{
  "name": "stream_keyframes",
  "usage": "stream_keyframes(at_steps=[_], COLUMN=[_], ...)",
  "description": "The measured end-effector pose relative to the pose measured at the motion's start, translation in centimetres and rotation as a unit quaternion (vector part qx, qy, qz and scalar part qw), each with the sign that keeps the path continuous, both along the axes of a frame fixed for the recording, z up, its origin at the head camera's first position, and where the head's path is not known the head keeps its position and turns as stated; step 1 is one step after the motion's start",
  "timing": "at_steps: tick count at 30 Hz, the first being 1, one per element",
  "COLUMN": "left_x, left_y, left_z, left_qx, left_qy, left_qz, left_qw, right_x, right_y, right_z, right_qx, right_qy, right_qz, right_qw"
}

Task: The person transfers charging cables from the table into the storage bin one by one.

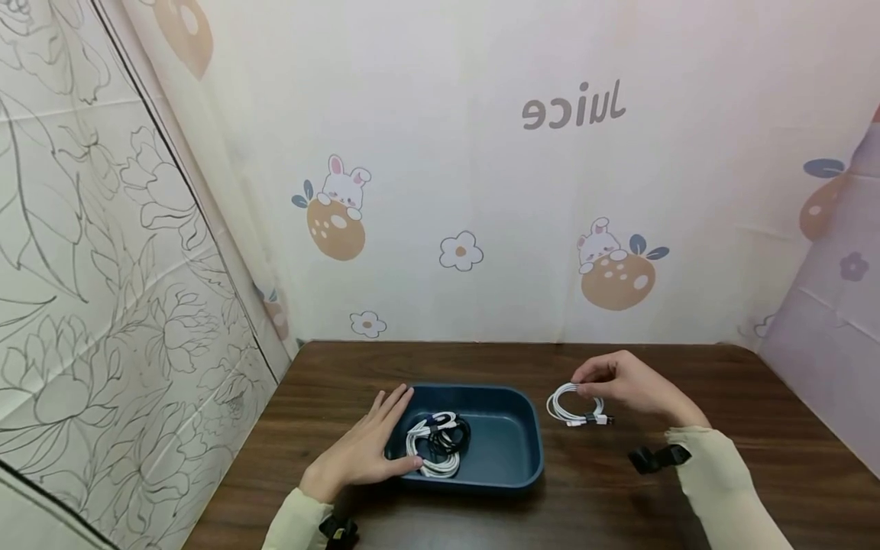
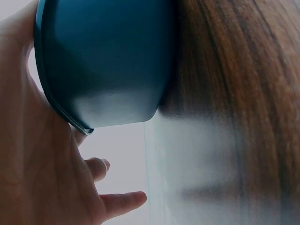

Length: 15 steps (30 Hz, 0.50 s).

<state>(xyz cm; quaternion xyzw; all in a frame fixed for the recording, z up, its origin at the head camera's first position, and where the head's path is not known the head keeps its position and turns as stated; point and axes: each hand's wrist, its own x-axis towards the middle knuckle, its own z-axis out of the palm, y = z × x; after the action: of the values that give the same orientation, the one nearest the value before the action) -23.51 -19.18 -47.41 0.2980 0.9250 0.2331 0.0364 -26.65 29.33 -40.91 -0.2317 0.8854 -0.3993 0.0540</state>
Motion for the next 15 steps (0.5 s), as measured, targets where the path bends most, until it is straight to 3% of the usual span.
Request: stream_keyframes(at_steps=[15], left_x=[-0.1], left_y=[-0.2], left_z=[0.0], left_qx=[-0.002], left_qy=[-0.004], left_qz=[0.002], left_qw=[1.0000], right_x=[-0.7], right_y=[-3.1], right_z=[1.1], right_qx=[-0.020], right_qy=[-0.005], right_qz=[0.007], right_qw=[0.9998])
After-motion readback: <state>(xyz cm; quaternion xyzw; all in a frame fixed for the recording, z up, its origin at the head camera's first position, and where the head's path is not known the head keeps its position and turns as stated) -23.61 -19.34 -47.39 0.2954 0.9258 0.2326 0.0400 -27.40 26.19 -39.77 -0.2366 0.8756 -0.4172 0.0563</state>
